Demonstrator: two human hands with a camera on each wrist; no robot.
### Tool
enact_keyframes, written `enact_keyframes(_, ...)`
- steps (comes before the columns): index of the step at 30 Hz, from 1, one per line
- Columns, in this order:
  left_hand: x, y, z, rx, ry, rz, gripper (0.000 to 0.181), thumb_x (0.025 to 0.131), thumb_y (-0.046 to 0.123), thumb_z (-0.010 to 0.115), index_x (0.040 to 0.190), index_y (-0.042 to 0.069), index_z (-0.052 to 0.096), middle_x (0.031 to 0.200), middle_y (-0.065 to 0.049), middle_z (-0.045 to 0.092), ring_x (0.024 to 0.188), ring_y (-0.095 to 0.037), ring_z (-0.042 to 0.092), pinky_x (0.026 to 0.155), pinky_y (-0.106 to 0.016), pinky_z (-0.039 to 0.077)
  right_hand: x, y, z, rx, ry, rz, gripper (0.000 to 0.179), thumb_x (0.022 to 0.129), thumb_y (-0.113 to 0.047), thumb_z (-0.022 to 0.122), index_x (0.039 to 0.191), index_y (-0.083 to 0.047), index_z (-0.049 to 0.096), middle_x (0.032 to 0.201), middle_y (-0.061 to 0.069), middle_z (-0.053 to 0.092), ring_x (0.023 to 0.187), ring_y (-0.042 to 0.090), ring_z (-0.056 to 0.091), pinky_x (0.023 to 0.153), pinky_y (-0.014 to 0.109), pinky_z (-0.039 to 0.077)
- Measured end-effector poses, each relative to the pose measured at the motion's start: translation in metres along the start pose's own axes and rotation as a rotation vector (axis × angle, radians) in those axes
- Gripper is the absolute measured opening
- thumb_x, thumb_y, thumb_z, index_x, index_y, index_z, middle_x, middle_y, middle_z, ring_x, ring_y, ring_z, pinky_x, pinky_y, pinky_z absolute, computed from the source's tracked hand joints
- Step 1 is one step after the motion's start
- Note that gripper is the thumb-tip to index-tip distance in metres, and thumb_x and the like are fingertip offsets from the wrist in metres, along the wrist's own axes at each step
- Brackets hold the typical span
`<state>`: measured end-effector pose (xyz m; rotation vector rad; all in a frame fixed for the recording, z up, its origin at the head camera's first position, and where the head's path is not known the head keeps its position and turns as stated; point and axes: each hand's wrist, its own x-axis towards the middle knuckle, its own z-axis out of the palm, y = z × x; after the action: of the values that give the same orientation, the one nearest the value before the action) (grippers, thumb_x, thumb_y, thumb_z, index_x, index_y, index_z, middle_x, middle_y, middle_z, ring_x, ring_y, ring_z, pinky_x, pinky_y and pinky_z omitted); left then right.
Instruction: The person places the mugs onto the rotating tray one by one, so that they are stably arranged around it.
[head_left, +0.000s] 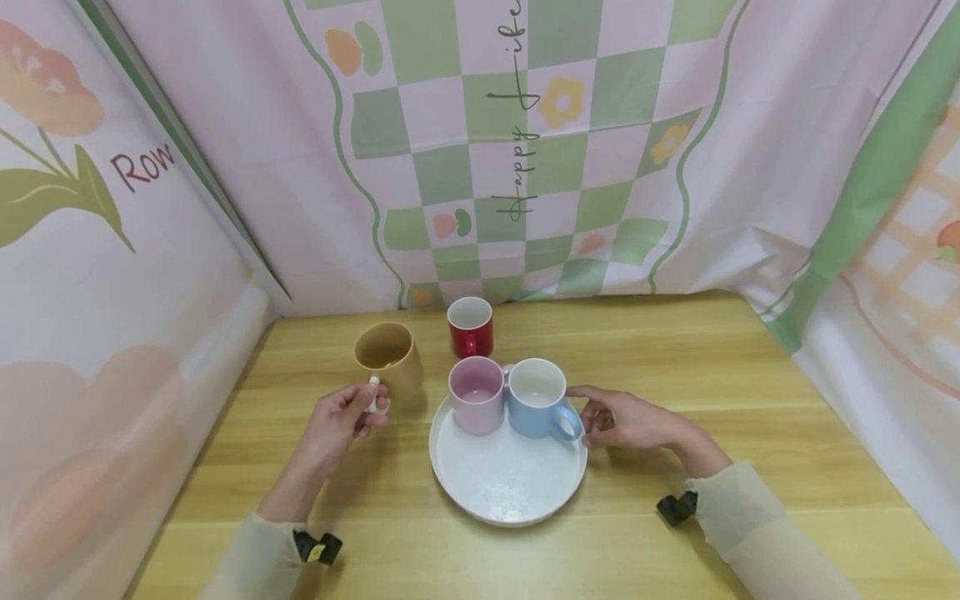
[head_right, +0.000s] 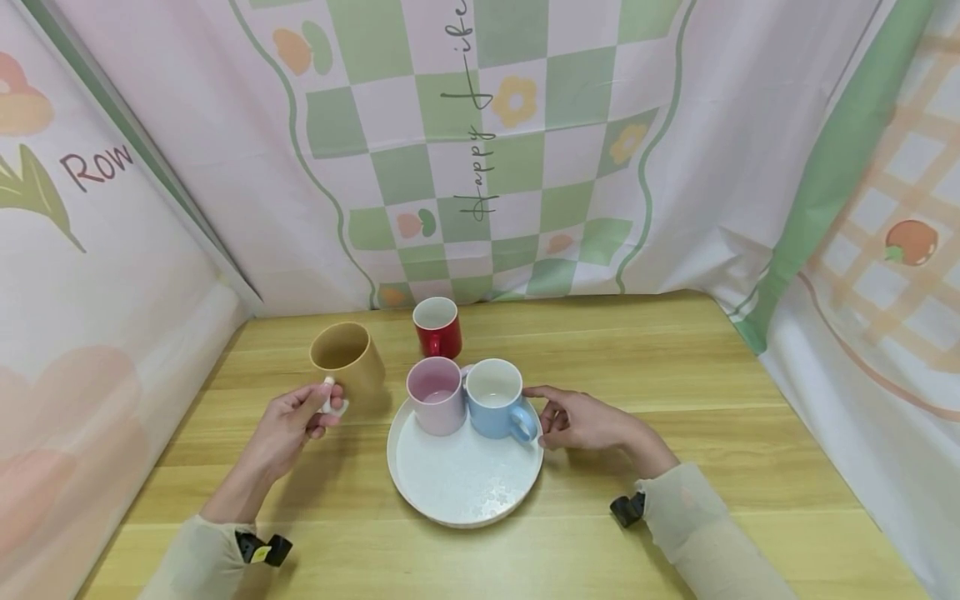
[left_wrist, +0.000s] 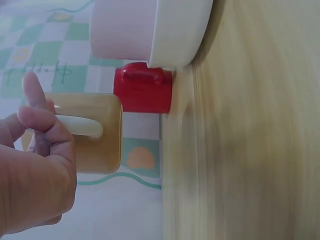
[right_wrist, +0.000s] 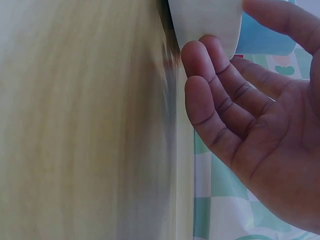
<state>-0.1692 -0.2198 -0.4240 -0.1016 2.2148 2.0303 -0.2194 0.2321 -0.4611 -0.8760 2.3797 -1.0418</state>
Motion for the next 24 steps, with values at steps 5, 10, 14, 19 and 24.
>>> enact_keyframes(5,-0.007,0.004,0.004,-0.005,-0.009,0.009,0.047,0.102,0.038,0.057,0.123,-0.004,0.062,0.096,0.002,0.066,0.076,-0.008,0.068,0.061,-0.016,0.049,0.000,0.000,0.000,-0.004,0.000,-0.002,0.078,0.086,-0.018,0.076,0.151,-0.003,0.036,0.096,0.002,0.067,0.087,0.008,0.063,0.080,0.023,0.056)
enact_keyframes(10,-0.015,0.007,0.008,0.000,-0.022,0.013,0.049,0.102,0.037,0.056,0.123,-0.006,0.061,0.095,0.002,0.066,0.075,-0.008,0.068,0.061,-0.016,0.048,0.000,-0.001,-0.001,-0.007,0.000,-0.001,0.078,0.086,-0.018,0.076,0.151,-0.003,0.036,0.096,0.002,0.067,0.087,0.008,0.063,0.080,0.023,0.056)
enact_keyframes(14,-0.022,0.009,0.009,0.006,-0.034,0.003,0.048,0.102,0.036,0.056,0.125,-0.007,0.060,0.097,0.000,0.066,0.076,-0.009,0.068,0.061,-0.017,0.048,0.000,-0.001,0.000,-0.009,0.000,-0.004,0.078,0.086,-0.018,0.076,0.151,-0.003,0.036,0.096,0.002,0.066,0.087,0.008,0.063,0.080,0.023,0.056)
enact_keyframes(19,-0.030,0.010,0.011,-0.001,-0.055,0.000,0.046,0.103,0.034,0.056,0.124,-0.007,0.060,0.098,-0.001,0.066,0.075,-0.009,0.067,0.060,-0.017,0.047,0.000,-0.001,0.000,-0.011,-0.001,-0.003,0.077,0.086,-0.018,0.076,0.151,-0.003,0.036,0.096,0.002,0.066,0.087,0.008,0.063,0.079,0.023,0.056)
enact_keyframes(24,-0.037,0.011,0.013,0.000,-0.081,0.023,0.042,0.103,0.030,0.056,0.122,-0.007,0.061,0.096,-0.001,0.067,0.073,-0.009,0.067,0.058,-0.016,0.045,0.000,-0.001,0.000,-0.013,0.000,-0.004,0.078,0.086,-0.018,0.076,0.151,-0.003,0.036,0.096,0.002,0.066,0.087,0.008,0.064,0.080,0.024,0.056)
